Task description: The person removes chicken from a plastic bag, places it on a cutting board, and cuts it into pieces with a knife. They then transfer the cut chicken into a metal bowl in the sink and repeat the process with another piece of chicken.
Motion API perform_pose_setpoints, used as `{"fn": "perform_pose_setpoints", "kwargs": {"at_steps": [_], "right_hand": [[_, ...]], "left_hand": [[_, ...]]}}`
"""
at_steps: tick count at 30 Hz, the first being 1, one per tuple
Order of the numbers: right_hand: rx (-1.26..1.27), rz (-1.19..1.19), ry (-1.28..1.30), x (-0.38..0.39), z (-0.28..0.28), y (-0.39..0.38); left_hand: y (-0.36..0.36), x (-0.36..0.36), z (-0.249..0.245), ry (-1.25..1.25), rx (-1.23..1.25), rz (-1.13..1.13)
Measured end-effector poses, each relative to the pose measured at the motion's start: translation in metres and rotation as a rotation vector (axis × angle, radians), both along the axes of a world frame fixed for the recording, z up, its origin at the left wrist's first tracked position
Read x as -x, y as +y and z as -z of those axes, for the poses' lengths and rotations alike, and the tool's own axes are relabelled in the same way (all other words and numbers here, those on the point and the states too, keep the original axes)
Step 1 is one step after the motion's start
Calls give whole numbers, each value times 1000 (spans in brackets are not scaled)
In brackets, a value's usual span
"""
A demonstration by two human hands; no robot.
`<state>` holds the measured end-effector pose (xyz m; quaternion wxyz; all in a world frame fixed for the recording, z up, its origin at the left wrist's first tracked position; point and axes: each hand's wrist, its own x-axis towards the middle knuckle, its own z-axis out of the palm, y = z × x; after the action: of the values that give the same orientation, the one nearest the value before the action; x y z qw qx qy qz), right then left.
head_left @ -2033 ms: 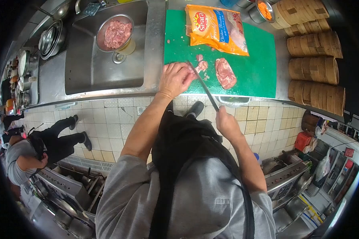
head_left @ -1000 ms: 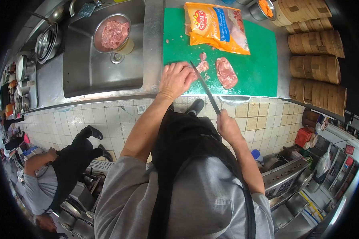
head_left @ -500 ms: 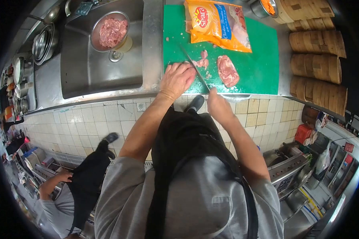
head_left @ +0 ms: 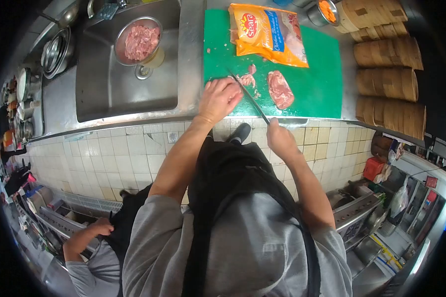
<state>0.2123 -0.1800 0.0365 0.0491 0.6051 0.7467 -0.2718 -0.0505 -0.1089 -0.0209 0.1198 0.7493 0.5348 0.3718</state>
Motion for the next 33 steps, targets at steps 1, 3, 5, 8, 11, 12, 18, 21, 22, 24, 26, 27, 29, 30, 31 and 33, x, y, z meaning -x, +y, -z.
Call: {"fn": "perform_pose_setpoints", "kwargs": {"at_steps": [1, 3, 5, 8, 11, 12, 18, 21, 22, 24, 26, 27, 29, 30, 31, 33], "right_hand": [[-19, 46, 16, 1, 0, 4], [-53, 139, 49, 2, -1, 8], [-108, 195, 112, -18, 9, 4], [-108, 208, 98, -29, 1, -2], [-136, 163, 161, -21, -4, -12], [-148, 176, 197, -18, -1, -17], [-21, 218, 261, -19, 13, -39], [41, 229, 321, -28, 8, -45], [67, 234, 343, -30, 5, -46], [95, 241, 348, -30, -2, -48], [100, 238, 367, -31, -6, -48], [92, 233, 382, -31, -8, -49], [77, 233, 389, -32, -11, -48], [71, 238, 381, -33, -12, -47], [66, 244, 374, -34, -13, -47], [52, 241, 341, -37, -14, -47]], "left_hand": [[-4, 0, -10, -38, -2, -54], [-7, 3, -18, 8, 24, -163], [-12, 14, -14, 176, 78, -285], [-11, 13, -43, 242, 340, -215], [-7, 10, -40, 237, 407, -158], [-6, 10, -34, 231, 386, -141], [5, 30, 0, -856, 685, -123], [10, 31, -45, -1151, 808, -163], [14, 28, -59, -1178, 849, -184], [22, 22, -76, -1234, 929, -228], [30, 19, -72, -1268, 946, -84], [35, 17, -74, -1284, 954, -11], [42, 9, -79, -1256, 959, 48], [46, 6, -80, -1243, 963, 78], [51, 6, -77, -957, 949, -4], [58, 11, -67, -387, 884, -158]]}}
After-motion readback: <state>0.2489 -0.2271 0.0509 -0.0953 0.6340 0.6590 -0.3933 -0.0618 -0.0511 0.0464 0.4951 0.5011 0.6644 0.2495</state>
